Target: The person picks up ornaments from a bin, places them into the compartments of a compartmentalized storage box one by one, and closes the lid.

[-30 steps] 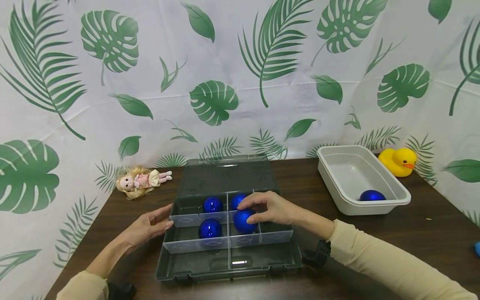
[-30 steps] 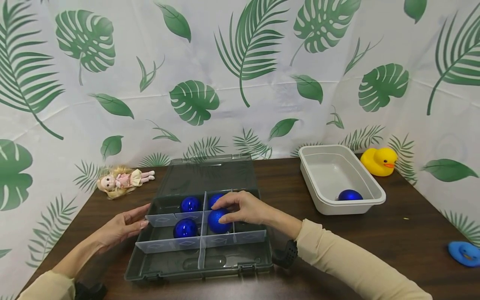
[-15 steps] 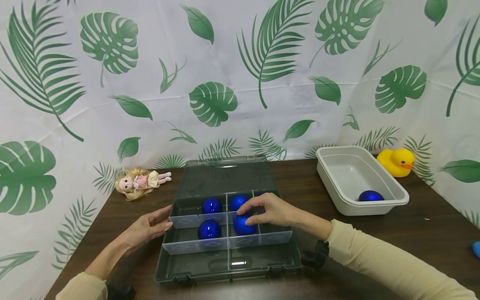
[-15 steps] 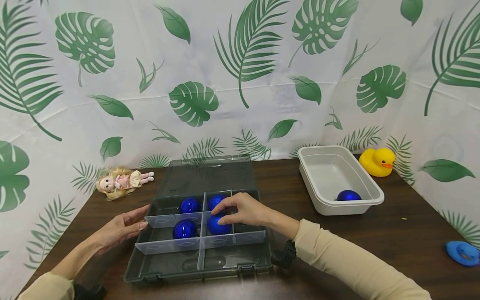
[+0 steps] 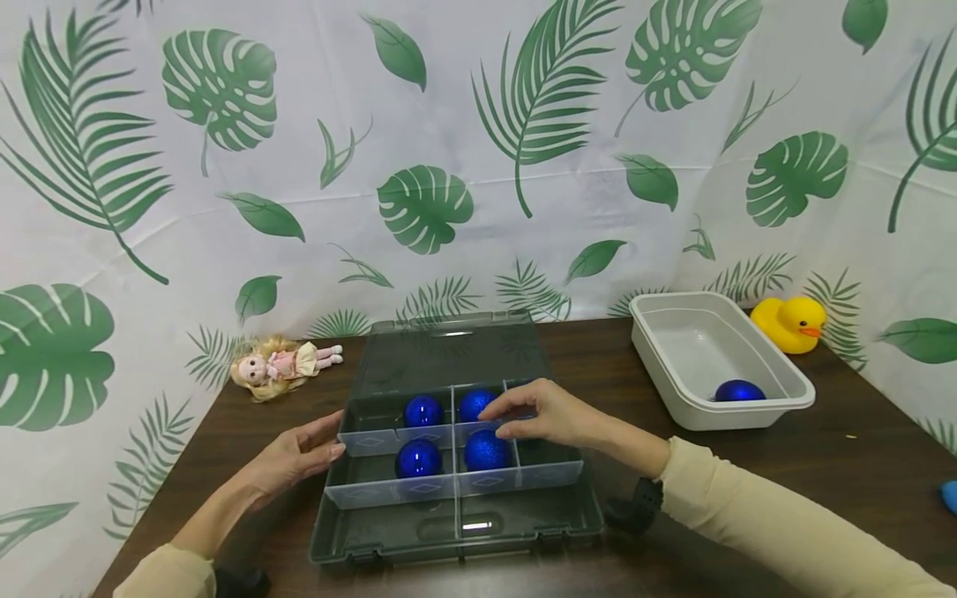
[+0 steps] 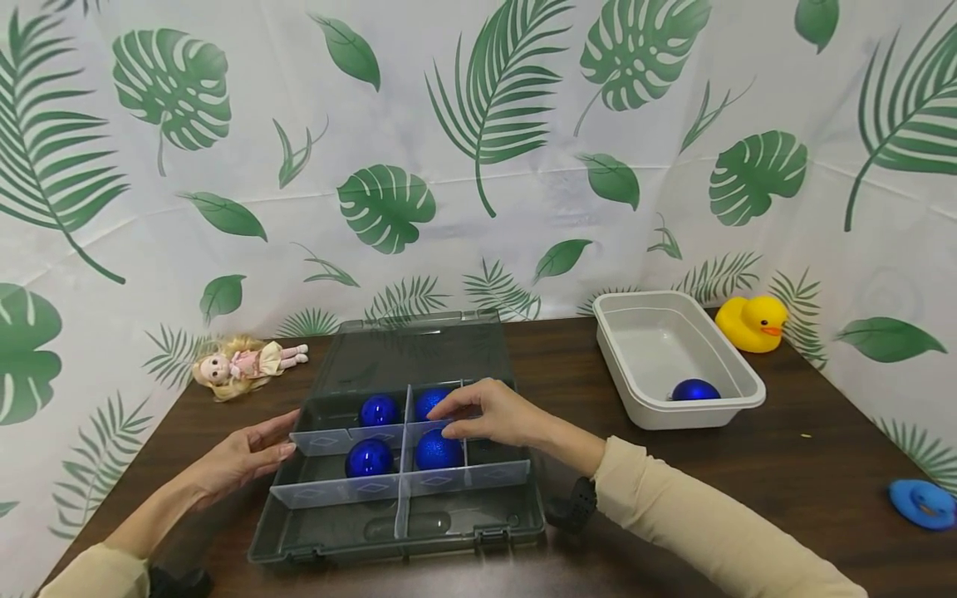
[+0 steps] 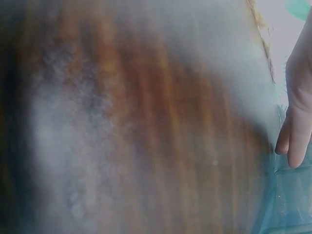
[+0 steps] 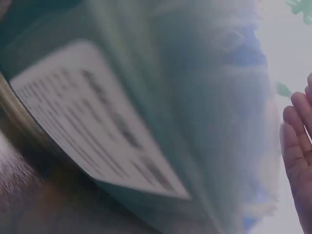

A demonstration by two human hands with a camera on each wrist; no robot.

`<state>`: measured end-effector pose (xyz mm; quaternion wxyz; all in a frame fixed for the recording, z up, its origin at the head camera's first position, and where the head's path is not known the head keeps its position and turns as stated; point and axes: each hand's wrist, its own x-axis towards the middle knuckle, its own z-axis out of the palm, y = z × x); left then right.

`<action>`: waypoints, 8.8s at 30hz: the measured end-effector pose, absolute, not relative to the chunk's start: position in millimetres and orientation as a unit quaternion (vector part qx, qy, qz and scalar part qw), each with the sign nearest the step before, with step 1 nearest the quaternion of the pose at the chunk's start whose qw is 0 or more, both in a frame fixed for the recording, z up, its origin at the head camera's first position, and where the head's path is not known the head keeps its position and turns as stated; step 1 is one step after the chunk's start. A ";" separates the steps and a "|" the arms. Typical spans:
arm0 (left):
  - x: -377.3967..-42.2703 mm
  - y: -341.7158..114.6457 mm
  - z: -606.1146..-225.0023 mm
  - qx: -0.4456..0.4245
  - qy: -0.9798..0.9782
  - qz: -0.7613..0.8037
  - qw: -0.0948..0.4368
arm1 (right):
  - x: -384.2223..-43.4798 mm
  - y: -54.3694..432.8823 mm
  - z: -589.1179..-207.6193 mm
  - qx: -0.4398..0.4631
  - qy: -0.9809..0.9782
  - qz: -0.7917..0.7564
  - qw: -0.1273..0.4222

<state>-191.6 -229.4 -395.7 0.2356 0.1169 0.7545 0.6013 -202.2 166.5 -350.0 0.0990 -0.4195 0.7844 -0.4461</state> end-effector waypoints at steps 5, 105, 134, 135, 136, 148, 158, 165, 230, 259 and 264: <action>-191.5 -228.9 -395.8 0.116 0.754 0.603 0.235 | -205.9 195.3 -336.7 -0.371 0.787 -0.490 0.055; -191.0 -229.4 -395.7 0.112 0.757 0.597 0.240 | -197.2 315.6 -278.3 -0.219 0.855 -0.470 0.018; -192.6 -230.0 -394.4 0.115 0.755 0.598 0.243 | -198.3 243.9 -349.9 -0.378 0.792 -0.460 0.135; -192.6 -230.1 -394.5 0.115 0.755 0.598 0.243 | -197.7 242.8 -350.6 -0.377 0.793 -0.458 0.136; -192.7 -230.1 -394.5 0.114 0.755 0.598 0.242 | -197.0 241.8 -351.3 -0.377 0.795 -0.457 0.136; -192.1 -229.6 -393.5 0.114 0.756 0.596 0.243 | -189.5 234.1 -361.7 -0.387 0.815 -0.423 0.080; -191.9 -230.3 -395.3 0.114 0.760 0.593 0.242 | -190.0 234.6 -373.2 -0.427 0.810 -0.402 0.033; -193.7 -230.0 -395.8 0.123 0.758 0.593 0.244 | -192.8 234.8 -376.1 -0.388 0.811 -0.438 0.013; -292.5 -206.9 -357.0 0.027 0.789 0.606 0.096 | -314.5 218.8 -349.7 -0.039 0.822 -0.564 0.071; -200.1 -193.5 -339.8 0.112 0.874 0.471 -0.031 | -200.3 250.3 -339.3 -0.136 0.847 -0.514 0.025; -197.7 -189.5 -344.4 0.123 0.852 0.506 0.056 | -195.4 253.8 -347.6 -0.136 0.870 -0.472 0.036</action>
